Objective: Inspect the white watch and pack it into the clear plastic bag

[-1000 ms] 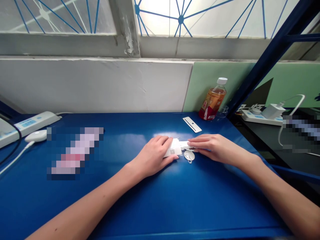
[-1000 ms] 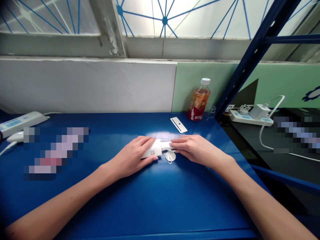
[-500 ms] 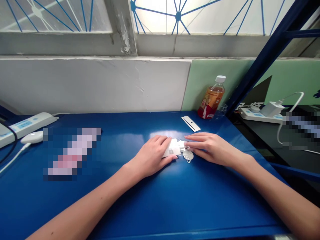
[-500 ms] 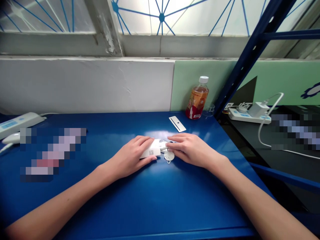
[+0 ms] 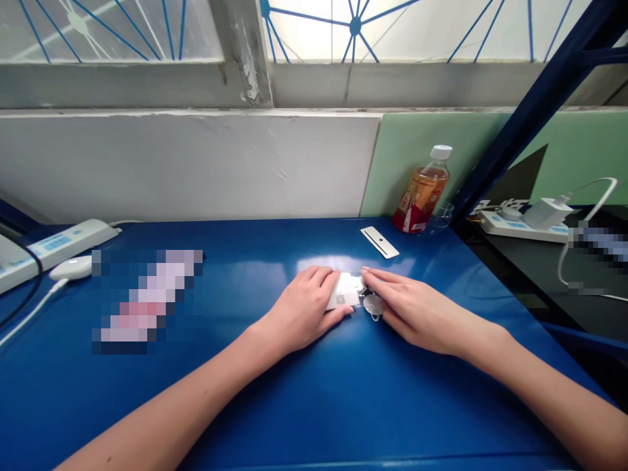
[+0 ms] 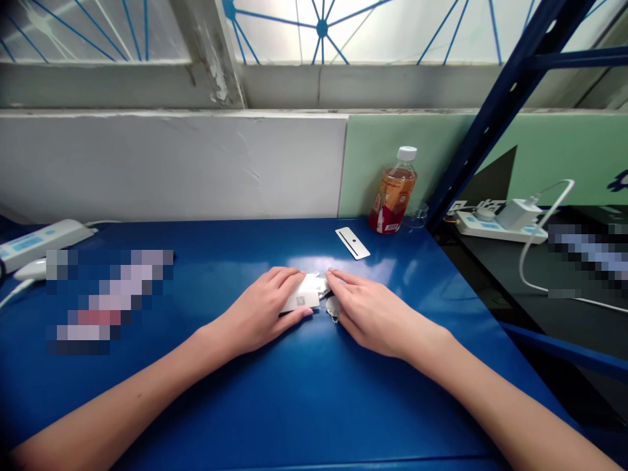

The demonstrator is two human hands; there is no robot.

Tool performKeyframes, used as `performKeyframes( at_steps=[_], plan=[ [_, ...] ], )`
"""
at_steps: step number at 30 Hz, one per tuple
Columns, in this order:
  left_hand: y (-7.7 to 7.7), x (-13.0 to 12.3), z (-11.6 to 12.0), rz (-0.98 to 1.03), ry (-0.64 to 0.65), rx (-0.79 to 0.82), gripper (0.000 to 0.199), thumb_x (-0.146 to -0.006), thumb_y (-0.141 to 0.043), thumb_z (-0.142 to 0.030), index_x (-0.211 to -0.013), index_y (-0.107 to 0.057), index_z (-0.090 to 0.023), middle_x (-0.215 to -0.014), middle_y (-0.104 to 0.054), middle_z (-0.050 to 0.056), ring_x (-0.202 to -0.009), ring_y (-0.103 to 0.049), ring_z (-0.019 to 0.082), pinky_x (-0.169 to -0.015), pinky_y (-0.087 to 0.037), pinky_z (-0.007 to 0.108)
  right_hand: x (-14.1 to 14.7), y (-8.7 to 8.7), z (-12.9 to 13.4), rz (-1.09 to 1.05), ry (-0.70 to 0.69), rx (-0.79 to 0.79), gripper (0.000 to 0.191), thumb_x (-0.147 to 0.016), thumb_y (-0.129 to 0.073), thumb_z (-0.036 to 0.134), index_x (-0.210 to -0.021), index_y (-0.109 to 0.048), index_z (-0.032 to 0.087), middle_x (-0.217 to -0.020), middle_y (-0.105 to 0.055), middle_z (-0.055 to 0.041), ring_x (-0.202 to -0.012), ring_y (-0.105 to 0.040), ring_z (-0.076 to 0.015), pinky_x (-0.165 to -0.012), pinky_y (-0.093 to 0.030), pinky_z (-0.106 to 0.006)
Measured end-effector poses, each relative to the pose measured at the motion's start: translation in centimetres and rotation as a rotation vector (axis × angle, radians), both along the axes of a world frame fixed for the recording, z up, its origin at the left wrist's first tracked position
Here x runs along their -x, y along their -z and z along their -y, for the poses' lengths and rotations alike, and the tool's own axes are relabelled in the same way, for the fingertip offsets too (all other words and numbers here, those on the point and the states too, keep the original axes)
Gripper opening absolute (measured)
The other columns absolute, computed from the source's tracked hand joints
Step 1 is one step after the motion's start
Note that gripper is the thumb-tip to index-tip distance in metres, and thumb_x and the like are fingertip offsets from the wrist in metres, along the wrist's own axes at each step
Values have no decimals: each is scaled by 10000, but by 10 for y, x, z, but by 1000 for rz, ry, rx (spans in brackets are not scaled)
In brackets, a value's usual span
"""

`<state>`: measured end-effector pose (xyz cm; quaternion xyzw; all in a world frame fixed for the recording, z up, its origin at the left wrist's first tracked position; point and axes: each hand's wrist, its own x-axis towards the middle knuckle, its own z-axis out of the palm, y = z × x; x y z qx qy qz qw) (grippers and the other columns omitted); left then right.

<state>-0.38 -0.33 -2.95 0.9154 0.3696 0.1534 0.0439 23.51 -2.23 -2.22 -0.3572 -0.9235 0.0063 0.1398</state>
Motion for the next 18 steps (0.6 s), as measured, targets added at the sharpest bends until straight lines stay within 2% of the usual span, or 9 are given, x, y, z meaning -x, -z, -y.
performKeyframes(
  at_steps=[4,8,12,18],
  plan=[
    [1,-1,0,-10,1,-11,453,-959,-561,-447,-1255,-521,-108,-1243,-605,161,-1152,-549,308,-981,-464,435,5,6,4,15,-2,21,508,-923,-390,127,-1424,-417,52,-1345,-602,-229,-1363,-471,-325,-1035,-511,-493],
    [1,0,0,-22,1,-12,479,-959,-564,-447,-1263,-518,-80,-1249,-598,171,-1149,-541,309,-990,-452,428,8,9,7,58,63,60,548,-900,-416,140,-1431,-395,5,-1429,-519,-247,-1420,-362,-371,-1076,-463,-525],
    [0,0,0,-26,-4,-1,485,-961,-560,-452,-1259,-519,-73,-1252,-595,179,-1160,-536,315,-994,-448,433,10,11,8,56,149,69,509,-920,-416,181,-1390,-446,-12,-1517,-372,-296,-1461,-244,-395,-1101,-408,-569],
    [0,-1,1,-25,-3,1,468,-964,-557,-447,-1258,-517,-86,-1255,-593,175,-1159,-539,316,-994,-448,437,11,11,6,-14,160,192,483,-948,-427,226,-1382,-471,19,-1552,-329,-265,-1486,-175,-370,-1139,-348,-570]
  ],
)
